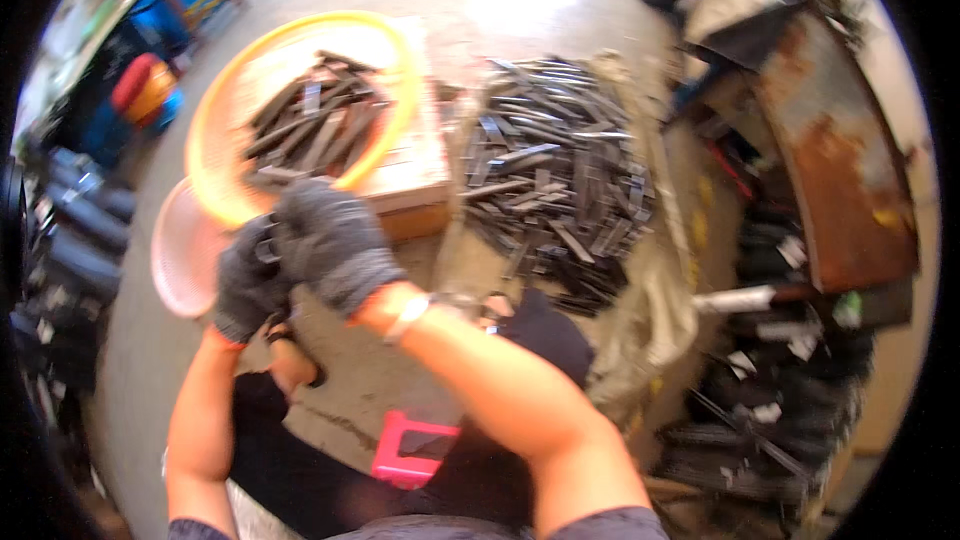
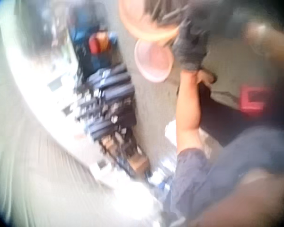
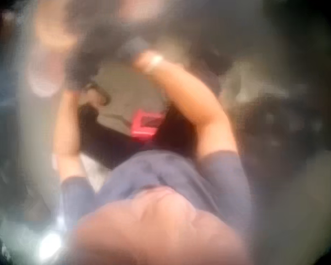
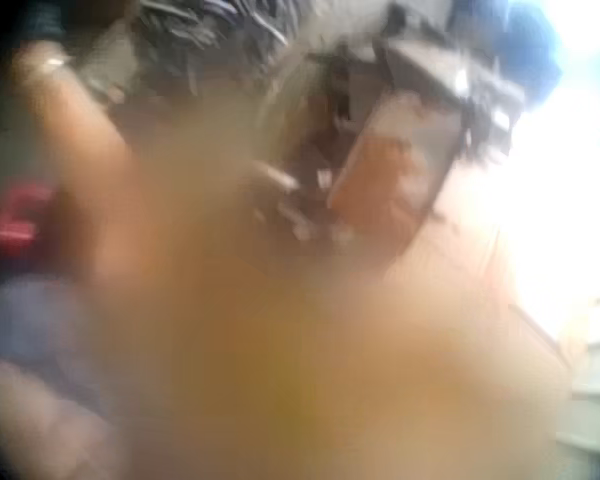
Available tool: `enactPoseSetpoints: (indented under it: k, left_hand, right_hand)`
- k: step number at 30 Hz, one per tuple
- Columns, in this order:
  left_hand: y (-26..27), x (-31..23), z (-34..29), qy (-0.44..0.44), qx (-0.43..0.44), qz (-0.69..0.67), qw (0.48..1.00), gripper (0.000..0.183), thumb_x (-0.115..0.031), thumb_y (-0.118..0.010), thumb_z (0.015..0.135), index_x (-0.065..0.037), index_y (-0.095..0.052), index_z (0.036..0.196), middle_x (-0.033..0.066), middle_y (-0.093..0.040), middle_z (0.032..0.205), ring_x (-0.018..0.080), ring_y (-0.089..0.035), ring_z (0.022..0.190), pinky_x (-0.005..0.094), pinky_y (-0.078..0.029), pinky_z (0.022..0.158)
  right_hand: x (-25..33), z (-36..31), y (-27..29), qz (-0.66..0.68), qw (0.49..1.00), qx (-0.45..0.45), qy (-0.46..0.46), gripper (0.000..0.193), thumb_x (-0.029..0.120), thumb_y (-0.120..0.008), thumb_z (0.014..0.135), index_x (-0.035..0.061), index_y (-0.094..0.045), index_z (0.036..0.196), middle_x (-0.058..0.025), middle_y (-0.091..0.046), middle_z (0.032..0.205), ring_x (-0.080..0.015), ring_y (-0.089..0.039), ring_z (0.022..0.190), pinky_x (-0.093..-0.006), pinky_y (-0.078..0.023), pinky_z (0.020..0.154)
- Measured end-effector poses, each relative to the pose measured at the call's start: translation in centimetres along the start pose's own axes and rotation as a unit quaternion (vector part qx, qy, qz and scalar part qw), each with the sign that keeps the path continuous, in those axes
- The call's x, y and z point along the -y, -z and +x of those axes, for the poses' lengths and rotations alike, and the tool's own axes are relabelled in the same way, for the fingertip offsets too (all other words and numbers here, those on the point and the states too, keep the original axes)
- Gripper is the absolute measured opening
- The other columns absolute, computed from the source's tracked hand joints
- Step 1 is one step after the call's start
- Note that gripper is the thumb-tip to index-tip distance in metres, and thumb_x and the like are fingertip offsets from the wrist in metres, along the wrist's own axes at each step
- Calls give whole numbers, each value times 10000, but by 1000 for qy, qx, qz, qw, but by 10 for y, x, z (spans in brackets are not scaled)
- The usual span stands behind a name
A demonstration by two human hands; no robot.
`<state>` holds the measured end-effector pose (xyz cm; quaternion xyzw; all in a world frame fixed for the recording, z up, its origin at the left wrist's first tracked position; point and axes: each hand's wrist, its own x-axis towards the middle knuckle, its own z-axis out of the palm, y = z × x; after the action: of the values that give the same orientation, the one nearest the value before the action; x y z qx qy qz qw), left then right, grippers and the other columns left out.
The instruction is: The person picks up metal tubes from a pile, checks the inside of the tubes using a rod, and places the tubes into a basket.
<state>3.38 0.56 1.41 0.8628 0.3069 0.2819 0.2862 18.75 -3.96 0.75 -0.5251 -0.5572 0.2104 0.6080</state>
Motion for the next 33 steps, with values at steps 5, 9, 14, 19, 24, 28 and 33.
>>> enactPoseSetpoints:
  k: [5,9,14,19,24,28,33]
  left_hand:
    - [-6,30,-17,-38,-40,44,997,459,-209,-745,778,-16,-548,1145,95,-673,959,188,-643,845,300,-493,766]
    - [-9,11,-14,51,10,-69,996,511,-175,-749,785,7,-519,1203,67,-664,989,153,-615,912,283,-472,820]
    - [-9,15,-16,69,-8,-122,990,548,-169,-750,790,16,-503,1243,80,-599,1169,170,-553,1063,298,-413,948]
    - [-16,21,-17,72,-25,-148,986,553,-165,-756,783,8,-503,1243,68,-600,1157,170,-552,1061,296,-416,945]
    - [-13,16,-17,67,12,-102,992,519,-132,-745,794,8,-506,1233,60,-617,1102,165,-564,1009,289,-441,902]
    - [-4,10,-18,99,6,-134,986,516,-129,-740,807,15,-498,1240,64,-605,1136,165,-554,1037,287,-432,916]
    - [2,32,-23,129,-14,-206,970,506,-104,-696,847,21,-472,1284,69,-585,1187,166,-538,1074,283,-416,941]
  right_hand:
    - [21,0,2,-1,998,-60,-25,63,82,-627,771,47,-605,724,-165,-595,699,-288,-593,638,-362,-461,579]
    - [13,9,9,-148,987,47,-41,125,80,-597,748,21,-641,849,-208,-606,721,-376,-609,709,-431,-495,667]
    - [20,14,5,-205,973,88,-62,122,87,-594,757,10,-643,838,-209,-614,715,-376,-622,718,-440,-501,664]
    - [5,10,-11,-158,987,-40,-2,197,197,-612,758,48,-700,853,-198,-623,710,-316,-634,667,-393,-496,588]
    - [7,11,-4,-102,993,6,-52,133,122,-607,753,28,-659,830,-221,-604,696,-373,-616,684,-433,-498,640]
    - [12,10,1,-33,999,-25,-32,99,112,-606,759,18,-613,729,-223,-598,684,-393,-606,690,-449,-487,642]
    - [19,11,11,64,997,-4,-32,85,103,-635,749,27,-609,721,-217,-598,685,-392,-606,698,-441,-486,640]
